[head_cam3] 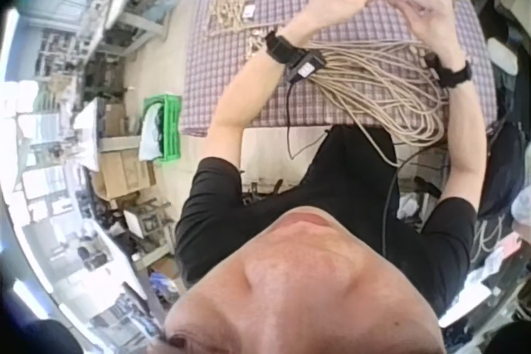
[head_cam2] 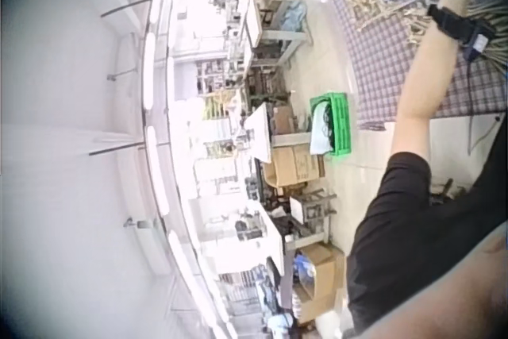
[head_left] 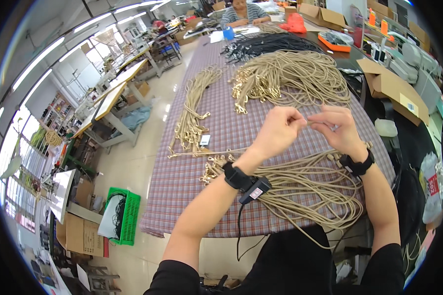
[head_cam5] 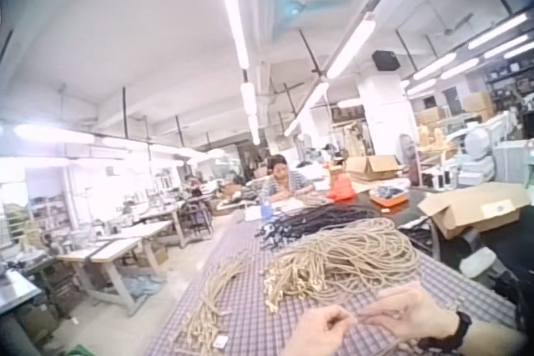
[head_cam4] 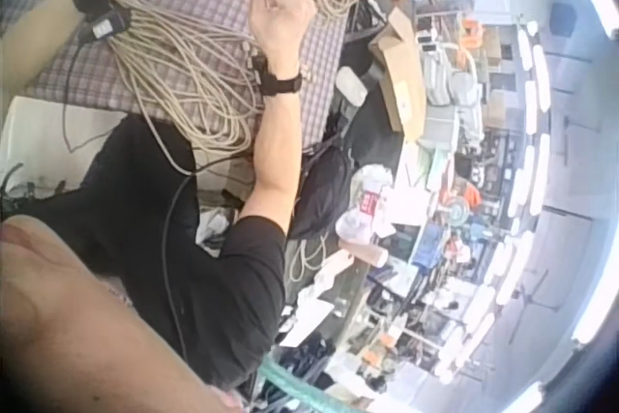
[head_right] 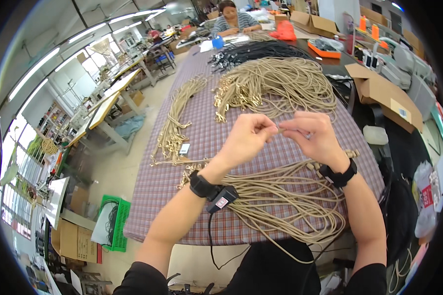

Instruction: The person sits at a table in a workshop and repeatedly inserts small white plastic pieces into the ends of beige cords. They handle the cords one by one, pulling them from a pile, inserting the plastic piece, and placing the finished cord back on the table.

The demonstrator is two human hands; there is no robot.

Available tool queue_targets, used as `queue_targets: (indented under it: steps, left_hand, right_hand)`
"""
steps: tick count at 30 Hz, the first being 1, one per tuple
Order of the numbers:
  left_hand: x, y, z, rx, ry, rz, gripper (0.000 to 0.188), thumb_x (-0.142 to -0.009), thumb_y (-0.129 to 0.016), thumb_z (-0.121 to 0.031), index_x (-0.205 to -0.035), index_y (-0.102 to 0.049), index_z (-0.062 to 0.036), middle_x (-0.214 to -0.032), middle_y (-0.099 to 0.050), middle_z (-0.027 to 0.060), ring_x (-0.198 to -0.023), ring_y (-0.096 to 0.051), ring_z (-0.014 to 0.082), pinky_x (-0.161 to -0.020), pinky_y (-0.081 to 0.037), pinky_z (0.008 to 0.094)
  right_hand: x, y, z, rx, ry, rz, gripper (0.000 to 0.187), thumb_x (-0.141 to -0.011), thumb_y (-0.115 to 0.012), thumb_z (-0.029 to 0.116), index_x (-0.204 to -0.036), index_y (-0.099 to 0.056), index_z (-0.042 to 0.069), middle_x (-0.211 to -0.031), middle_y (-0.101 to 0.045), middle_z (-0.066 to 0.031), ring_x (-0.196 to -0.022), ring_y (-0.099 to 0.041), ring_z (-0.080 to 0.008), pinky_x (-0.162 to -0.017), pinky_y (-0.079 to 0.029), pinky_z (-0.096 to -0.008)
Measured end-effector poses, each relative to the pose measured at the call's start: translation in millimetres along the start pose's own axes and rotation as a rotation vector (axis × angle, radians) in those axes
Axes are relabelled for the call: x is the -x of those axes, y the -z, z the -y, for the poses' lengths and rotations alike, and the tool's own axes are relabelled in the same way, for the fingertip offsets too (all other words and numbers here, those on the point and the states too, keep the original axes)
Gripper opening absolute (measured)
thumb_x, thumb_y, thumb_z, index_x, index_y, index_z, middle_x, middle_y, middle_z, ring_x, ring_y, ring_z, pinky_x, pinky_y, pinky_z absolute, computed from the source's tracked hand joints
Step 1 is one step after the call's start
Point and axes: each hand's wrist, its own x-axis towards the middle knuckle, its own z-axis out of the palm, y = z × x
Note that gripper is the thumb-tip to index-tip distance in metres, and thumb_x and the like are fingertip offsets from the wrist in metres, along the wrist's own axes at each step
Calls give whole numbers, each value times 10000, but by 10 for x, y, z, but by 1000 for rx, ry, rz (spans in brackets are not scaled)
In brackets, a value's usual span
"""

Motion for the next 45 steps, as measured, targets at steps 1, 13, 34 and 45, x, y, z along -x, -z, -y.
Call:
queue_targets:
  steps: [1, 13, 34, 45]
  left_hand:
    - [6, 13, -24, -5, 12, 22, 147, -1017, -711, -94, -1009, -751, 47, -811, -737, 58, -697, -632, 87, -632, -509, 286]
    - [91, -144, -120, -515, -270, 82, 219, -1081, -623, -210, -1054, -614, 7, -858, -701, 263, -834, -672, 496, -691, -511, 545]
    - [51, 102, -170, -550, -99, 43, 267, -1139, -499, -239, -995, -518, -15, -746, -632, 275, -755, -630, 516, -676, -465, 590]
    - [97, 149, -72, -803, -69, 319, 293, -1104, -525, -240, -986, -617, 11, -807, -686, 256, -818, -674, 484, -768, -529, 576]
  right_hand:
    - [5, 3, 0, -5, -6, 2, 217, -804, -864, 17, -1010, -831, 75, -684, -583, -65, -591, -545, -207, -565, -422, -342]
    - [12, 108, -68, -21, -84, 116, 117, -824, -830, -10, -907, -756, 28, -668, -514, -40, -580, -479, -185, -564, -373, -328]
    - [41, 325, -513, -386, -396, 74, 43, -1062, -647, 65, -1058, -636, 24, -871, -681, 9, -777, -573, -69, -705, -467, -252]
    - [51, 658, -780, -1104, -272, -423, 182, -1160, -532, 191, -1026, -560, 72, -919, -659, -49, -753, -604, -142, -810, -566, -326]
